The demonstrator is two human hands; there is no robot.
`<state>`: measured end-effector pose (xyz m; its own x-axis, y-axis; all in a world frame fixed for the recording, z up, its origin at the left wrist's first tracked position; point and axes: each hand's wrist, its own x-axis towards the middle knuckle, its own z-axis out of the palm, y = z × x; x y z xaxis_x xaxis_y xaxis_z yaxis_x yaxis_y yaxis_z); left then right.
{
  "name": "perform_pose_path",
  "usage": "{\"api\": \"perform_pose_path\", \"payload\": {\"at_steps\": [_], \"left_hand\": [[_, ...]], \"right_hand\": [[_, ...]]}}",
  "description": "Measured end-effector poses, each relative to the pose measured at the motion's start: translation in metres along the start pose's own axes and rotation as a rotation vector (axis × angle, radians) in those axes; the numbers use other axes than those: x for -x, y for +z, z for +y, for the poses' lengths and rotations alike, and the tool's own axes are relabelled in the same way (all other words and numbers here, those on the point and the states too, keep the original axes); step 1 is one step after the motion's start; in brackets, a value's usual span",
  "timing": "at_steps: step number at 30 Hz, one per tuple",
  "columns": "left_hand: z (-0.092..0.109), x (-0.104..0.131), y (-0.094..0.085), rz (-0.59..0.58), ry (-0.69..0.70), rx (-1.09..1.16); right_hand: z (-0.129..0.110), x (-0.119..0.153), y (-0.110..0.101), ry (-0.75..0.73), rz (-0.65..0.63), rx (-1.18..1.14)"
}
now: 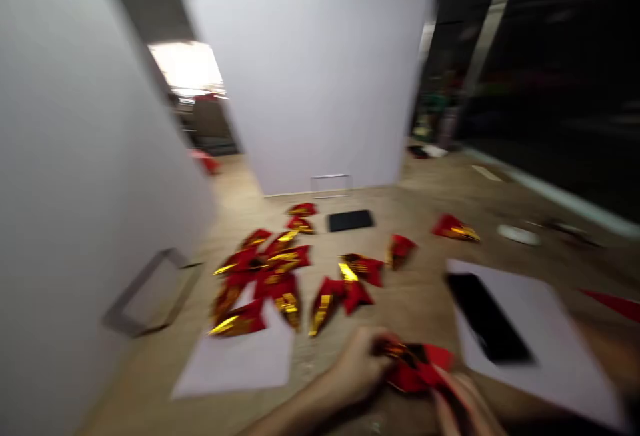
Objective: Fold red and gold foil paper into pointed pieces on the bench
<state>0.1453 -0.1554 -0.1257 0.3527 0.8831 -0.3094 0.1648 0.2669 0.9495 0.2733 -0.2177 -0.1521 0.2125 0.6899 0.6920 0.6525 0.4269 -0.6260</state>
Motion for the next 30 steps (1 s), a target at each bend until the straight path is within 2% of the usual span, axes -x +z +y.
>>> {"api": "perform_pose_path", "payload": {"at_steps": [2,5,10,14,21,26,30], "left_hand": [[-0.003,-0.012,-0.014,-0.053,0.025,-0.02],[-0.005,-0.029,-0.027,-0.136,0.034,-0.03],[-0.002,-0.017,-0.02,-0.092,0.006,-0.018],[-0.003,-0.018,-0.016,-0.043,-0.006,0.008],[-0.002,-0.016,-0.017,-0.045,-0.014,0.029],[-0.009,-0.02,-0.02,-0.092,-0.012,0.012],[-0.012,-0.02,-0.026,-0.13,0.01,-0.02]], "right_hand": [[0.02,0.002,-0.01,-0.023,0.026,0.133],[0.037,0.0,-0.018,-0.041,-0.016,0.069],[0.032,0.001,-0.019,-0.029,-0.031,-0.065],[0.037,0.005,-0.018,-0.035,-0.047,-0.1],[0.041,0.005,-0.018,-0.055,-0.04,-0.075],[0.032,0.006,-0.021,-0.037,-0.001,-0.04],[0.019,0.005,-0.006,-0.063,0.018,-0.038]]}}
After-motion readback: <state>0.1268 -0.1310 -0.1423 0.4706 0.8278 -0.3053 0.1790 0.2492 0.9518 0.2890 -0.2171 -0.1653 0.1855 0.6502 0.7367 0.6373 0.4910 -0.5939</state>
